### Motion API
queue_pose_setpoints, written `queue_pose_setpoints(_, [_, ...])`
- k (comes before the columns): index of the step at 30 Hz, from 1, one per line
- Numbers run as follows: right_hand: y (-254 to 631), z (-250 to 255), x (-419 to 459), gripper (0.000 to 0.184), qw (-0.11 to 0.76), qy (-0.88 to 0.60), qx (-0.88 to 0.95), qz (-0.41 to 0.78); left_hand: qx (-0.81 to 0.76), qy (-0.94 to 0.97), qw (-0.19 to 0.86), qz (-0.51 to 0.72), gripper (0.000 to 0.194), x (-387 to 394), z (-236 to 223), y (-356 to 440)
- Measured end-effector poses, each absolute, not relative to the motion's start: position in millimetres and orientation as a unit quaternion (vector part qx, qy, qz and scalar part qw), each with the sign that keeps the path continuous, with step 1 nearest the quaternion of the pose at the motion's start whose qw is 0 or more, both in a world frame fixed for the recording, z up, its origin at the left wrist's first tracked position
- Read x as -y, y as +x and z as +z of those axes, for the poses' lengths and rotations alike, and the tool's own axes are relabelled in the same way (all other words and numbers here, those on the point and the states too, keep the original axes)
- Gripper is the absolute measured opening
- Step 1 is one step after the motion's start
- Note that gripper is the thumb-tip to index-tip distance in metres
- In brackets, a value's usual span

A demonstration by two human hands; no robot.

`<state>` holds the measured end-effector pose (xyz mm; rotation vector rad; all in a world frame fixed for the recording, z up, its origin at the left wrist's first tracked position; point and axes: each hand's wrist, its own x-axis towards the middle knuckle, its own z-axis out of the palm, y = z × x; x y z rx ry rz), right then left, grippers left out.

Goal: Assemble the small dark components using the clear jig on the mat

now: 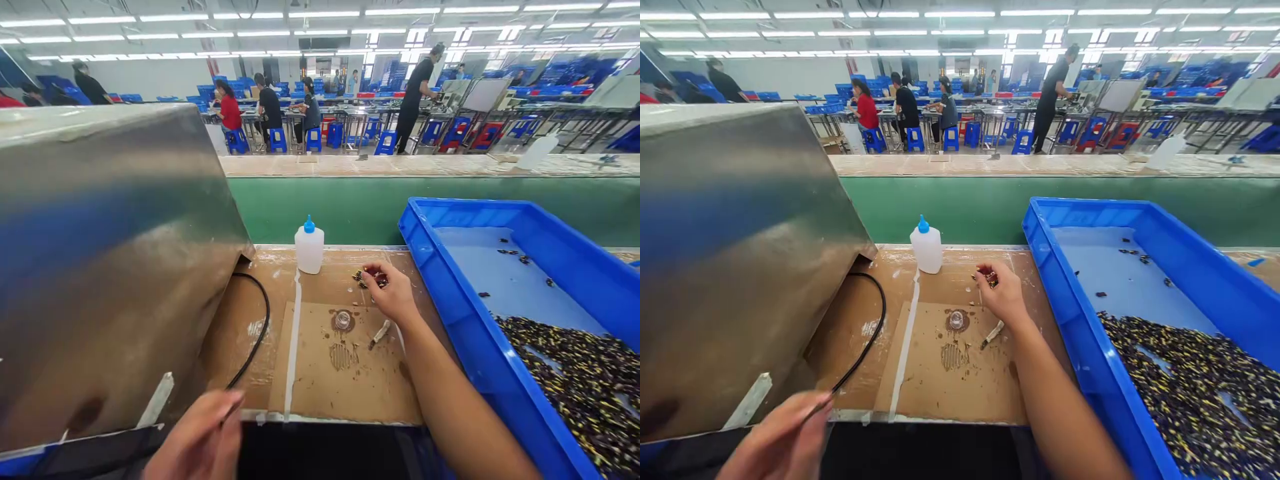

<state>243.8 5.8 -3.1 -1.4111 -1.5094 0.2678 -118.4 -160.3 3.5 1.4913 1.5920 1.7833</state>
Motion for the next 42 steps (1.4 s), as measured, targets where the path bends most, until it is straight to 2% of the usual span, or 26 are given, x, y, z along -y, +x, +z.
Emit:
queue_pose_setpoints(5, [241.0, -1.2, -3.7, 0.036, 0.532, -0.538, 0.599, 0.262, -0.485, 0.414, 0.519, 0.569, 0.05, 68.9, 14.3, -43.4])
queue_pose_setpoints(7, [241.5, 1.3, -2.9, 0.037, 0.543, -0.521, 0.575, 0.32, -0.437, 0.38, 0.595, 0.557, 0.057, 34.4, 22.4, -22.2])
queue_pose_setpoints(10, [241.5, 7.4, -0.6, 0.036, 0.559, -0.474, 0.559, 0.387, -0.403, 0.354, 0.646, 0.543, 0.062, 3.7, 26.3, -4.2])
queue_pose_setpoints(13, [236.5, 15.1, 5.5, 0.03, 0.549, -0.412, 0.577, 0.442, -0.391, 0.364, 0.658, 0.53, 0.063, -7.2, 17.5, 1.7])
queue_pose_setpoints(16, [225.6, 21.4, 14.5, 0.025, 0.518, -0.359, 0.591, 0.503, -0.384, 0.419, 0.623, 0.537, 0.051, -8.3, 3.4, 0.7])
queue_pose_setpoints(21, [206.2, 25.3, 25.0, 0.025, 0.491, -0.309, 0.587, 0.565, -0.385, 0.591, 0.444, 0.552, 0.017, 0.3, -11.7, -10.9])
queue_pose_setpoints(24, [201.1, 25.2, 26.7, 0.025, 0.494, -0.301, 0.578, 0.575, -0.368, 0.656, 0.359, 0.552, 0.011, 8.1, -11.3, -15.6])
queue_pose_setpoints(31, [199.0, 23.0, 30.6, 0.025, 0.484, -0.283, 0.57, 0.6, -0.391, 0.536, 0.45, 0.599, 0.02, 22.9, 1.7, -7.4])
queue_pose_setpoints(37, [200.4, 22.7, 31.8, 0.01, 0.503, -0.281, 0.632, 0.517, -0.388, 0.526, 0.501, 0.567, 0.026, 22.8, 5.8, -9.3])
queue_pose_setpoints(42, [202.9, 26.4, 33.6, 0.011, 0.487, -0.277, 0.673, 0.484, -0.38, 0.49, 0.539, 0.571, 0.03, 19.0, -3.6, -11.4])
